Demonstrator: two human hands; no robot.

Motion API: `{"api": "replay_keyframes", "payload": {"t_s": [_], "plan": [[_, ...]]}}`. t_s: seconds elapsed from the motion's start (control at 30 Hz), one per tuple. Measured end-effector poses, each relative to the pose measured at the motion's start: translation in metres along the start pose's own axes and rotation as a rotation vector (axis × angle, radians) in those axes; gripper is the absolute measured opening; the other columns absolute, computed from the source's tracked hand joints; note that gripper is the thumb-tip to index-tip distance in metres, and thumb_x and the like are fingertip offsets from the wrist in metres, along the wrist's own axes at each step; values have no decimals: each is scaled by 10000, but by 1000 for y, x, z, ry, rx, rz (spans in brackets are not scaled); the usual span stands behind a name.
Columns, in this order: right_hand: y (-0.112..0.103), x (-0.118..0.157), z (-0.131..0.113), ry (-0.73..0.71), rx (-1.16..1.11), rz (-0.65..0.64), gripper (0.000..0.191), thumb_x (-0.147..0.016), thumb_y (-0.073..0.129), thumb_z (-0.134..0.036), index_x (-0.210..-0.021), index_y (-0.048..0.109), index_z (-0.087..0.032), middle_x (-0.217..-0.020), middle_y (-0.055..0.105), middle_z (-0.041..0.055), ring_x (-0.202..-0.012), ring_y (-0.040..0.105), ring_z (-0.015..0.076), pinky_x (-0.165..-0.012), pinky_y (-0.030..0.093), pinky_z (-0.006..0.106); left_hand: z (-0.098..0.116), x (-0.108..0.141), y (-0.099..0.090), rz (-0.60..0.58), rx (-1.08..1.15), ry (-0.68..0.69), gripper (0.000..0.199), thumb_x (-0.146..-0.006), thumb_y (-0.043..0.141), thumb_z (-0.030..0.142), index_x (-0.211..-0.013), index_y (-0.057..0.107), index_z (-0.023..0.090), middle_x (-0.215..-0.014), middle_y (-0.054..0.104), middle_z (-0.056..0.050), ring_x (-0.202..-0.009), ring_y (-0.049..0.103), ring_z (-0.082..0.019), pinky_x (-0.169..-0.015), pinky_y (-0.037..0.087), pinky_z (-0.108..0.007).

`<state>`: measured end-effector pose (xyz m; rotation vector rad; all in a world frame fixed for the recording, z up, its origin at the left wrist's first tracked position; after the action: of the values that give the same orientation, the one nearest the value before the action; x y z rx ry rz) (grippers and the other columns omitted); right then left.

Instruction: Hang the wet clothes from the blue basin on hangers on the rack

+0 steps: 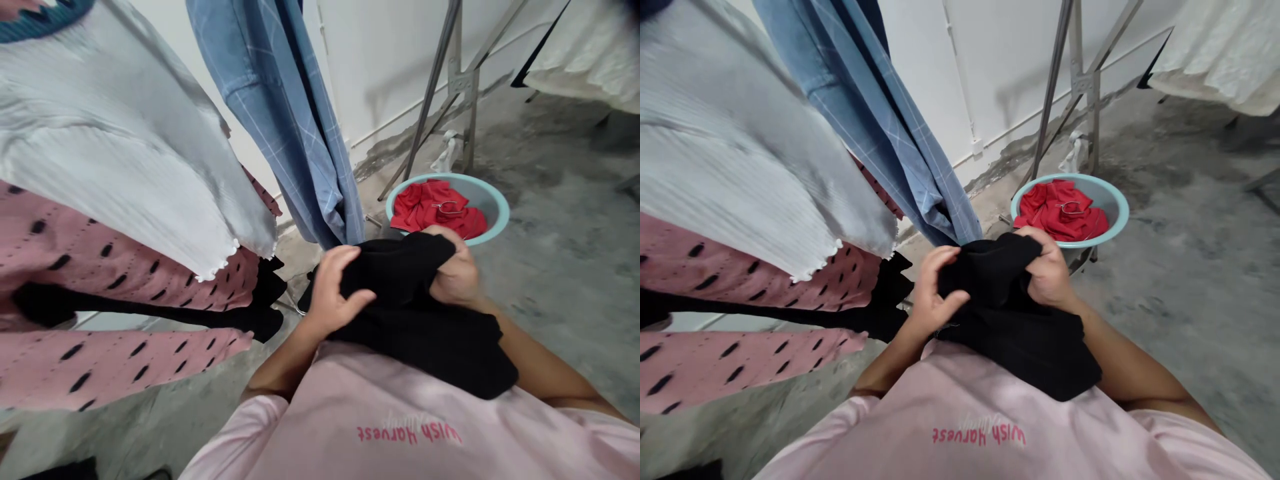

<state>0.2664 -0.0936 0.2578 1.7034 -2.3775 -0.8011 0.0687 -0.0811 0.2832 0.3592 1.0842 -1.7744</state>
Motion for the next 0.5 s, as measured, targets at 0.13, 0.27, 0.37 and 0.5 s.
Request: {"api": "replay_keyframes", "payload": {"t_s": [0.13,0.27,0.37,0.5], "plan": [[11,9,0,-113,232,-256,177,-643,734,-257,-812,690,-222,-770,636,-3,-702,548,144,-671,434,262,17,-7,49,-155,95,29,999,-732,750,449,-1503,142,269,-1511,322,-162,-1382,348,-334,-1125,332,-505],[12,11,-12,-170,424,-331,175,-682,755,-292,-829,686,-226,-787,644,6,-752,589,169,-732,466,290,-7,-2,76,-271,338,-309,818,-775,700,332,-1479,290,250,-1456,443,-108,-1297,469,-295,-1104,378,-436],[19,6,-18,-130,493,-445,196,-764,725,-351,-868,669,-194,-813,646,25,-784,612,164,-737,510,298,-37,19,99,-348,670,-661,662,-659,788,435,-1227,587,160,-1207,643,-111,-1137,583,-298,-1037,435,-422],[28,-14,-36,-186,502,-509,293,-912,572,-405,-998,630,-131,-925,643,49,-797,616,115,-721,539,272,-71,55,131,-452,931,-1051,564,-622,754,540,-1008,676,135,-947,710,-122,-896,678,-287,-868,528,-442]]}}
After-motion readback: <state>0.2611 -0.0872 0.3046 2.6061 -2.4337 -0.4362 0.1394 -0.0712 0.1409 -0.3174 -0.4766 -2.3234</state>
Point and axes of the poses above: each hand's wrist, its own x-axis away from the middle knuckle, its own y-axis out of the palm, z = x × y, the point moved 6 cm from there along -x, towards the middle knuckle
